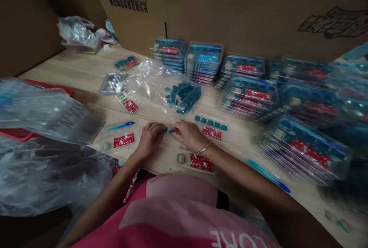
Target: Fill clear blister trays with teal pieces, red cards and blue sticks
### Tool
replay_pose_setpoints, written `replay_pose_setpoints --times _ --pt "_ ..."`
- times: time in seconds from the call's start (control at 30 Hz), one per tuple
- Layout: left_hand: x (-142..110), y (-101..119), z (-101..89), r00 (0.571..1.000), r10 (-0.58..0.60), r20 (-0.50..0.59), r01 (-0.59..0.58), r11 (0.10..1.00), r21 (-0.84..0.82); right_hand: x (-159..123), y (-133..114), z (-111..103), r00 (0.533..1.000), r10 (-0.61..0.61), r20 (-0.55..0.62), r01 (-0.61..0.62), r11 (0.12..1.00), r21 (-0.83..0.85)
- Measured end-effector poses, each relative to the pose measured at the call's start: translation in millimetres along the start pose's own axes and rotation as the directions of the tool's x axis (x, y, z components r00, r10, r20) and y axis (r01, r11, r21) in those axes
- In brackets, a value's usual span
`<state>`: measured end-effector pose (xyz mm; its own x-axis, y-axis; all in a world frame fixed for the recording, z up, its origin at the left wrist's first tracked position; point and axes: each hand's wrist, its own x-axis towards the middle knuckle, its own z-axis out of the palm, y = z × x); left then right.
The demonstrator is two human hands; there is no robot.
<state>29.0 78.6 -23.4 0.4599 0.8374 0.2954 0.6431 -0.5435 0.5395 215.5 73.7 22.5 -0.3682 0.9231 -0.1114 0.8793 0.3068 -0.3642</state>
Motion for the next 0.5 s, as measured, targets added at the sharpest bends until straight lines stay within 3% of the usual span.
replay_pose_setpoints --times 0.23,0.4,0.5 --pt "-3 -3 3.6 1.0 0.015 -0.024 -0.015 1.0 0.004 7 1 1 0.996 -0.091 0.023 0.092 0.996 -0.019" --pt "-6 2 0.8 0.999 0.037 -0.023 -0.035 0.995 0.091 -5 37 -8 0.972 0.037 -0.234 0.024 0.968 0.25" --pt "-1 7 0.8 0.994 0.113 0.012 -0.114 0.981 0.158 -17 64 -16 0.943 0.128 -0.306 -0.032 0.953 0.302"
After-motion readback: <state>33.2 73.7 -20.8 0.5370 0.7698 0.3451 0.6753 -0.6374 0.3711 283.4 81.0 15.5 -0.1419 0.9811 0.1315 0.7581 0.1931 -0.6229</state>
